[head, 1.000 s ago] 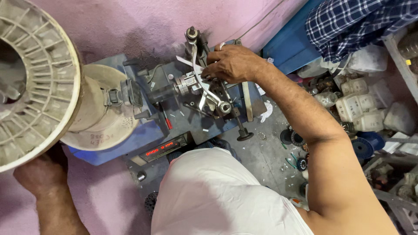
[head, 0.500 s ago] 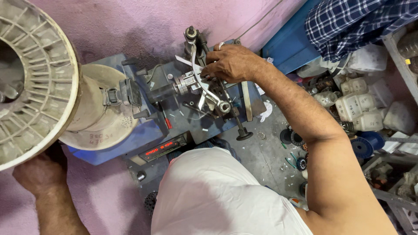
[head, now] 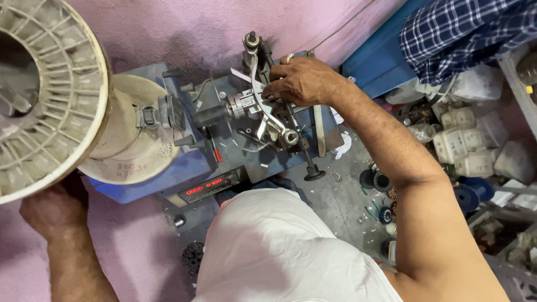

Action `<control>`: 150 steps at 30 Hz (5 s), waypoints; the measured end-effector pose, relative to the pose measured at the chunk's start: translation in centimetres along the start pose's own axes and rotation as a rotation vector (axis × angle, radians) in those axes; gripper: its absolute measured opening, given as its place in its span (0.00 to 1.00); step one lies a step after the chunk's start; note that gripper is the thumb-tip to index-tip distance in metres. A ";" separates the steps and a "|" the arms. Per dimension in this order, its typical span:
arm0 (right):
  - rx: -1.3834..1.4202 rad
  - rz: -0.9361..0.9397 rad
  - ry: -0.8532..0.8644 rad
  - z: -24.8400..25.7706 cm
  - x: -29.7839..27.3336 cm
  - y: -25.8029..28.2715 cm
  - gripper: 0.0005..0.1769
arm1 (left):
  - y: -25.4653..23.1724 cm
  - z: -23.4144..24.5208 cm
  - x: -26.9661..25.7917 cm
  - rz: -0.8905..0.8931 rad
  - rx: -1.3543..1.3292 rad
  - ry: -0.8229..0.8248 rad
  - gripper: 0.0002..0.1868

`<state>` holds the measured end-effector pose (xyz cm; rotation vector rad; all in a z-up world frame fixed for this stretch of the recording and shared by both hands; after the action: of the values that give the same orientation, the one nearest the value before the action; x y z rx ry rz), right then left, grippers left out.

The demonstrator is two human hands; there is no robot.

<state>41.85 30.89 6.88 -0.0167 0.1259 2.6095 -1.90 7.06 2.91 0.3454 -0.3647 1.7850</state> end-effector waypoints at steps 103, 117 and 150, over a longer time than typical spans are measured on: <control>0.148 0.700 0.133 0.7 0.9 -0.2 0.17 | -50.0 -3.6 0.8 0.269 -0.007 0.085 0.20; 0.103 0.651 0.109 0.2 0.9 -0.6 0.17 | -50.4 -4.2 0.7 0.195 0.038 0.144 0.18; 0.100 0.670 0.096 0.0 0.9 -0.6 0.16 | -50.4 -4.2 0.6 0.205 0.020 0.128 0.17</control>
<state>41.42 31.84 6.77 -0.0767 0.3480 3.2668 46.72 20.98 2.61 0.2117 -0.3002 2.0019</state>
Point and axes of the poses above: each hand's wrist, its own x-axis towards the middle knuckle, its own z-axis out of the back of the hand, y = z × x, the point moved 8 cm from there along x, towards the middle knuckle, and after that the axes turned 3 degrees about -z, right-handed, at the moved point
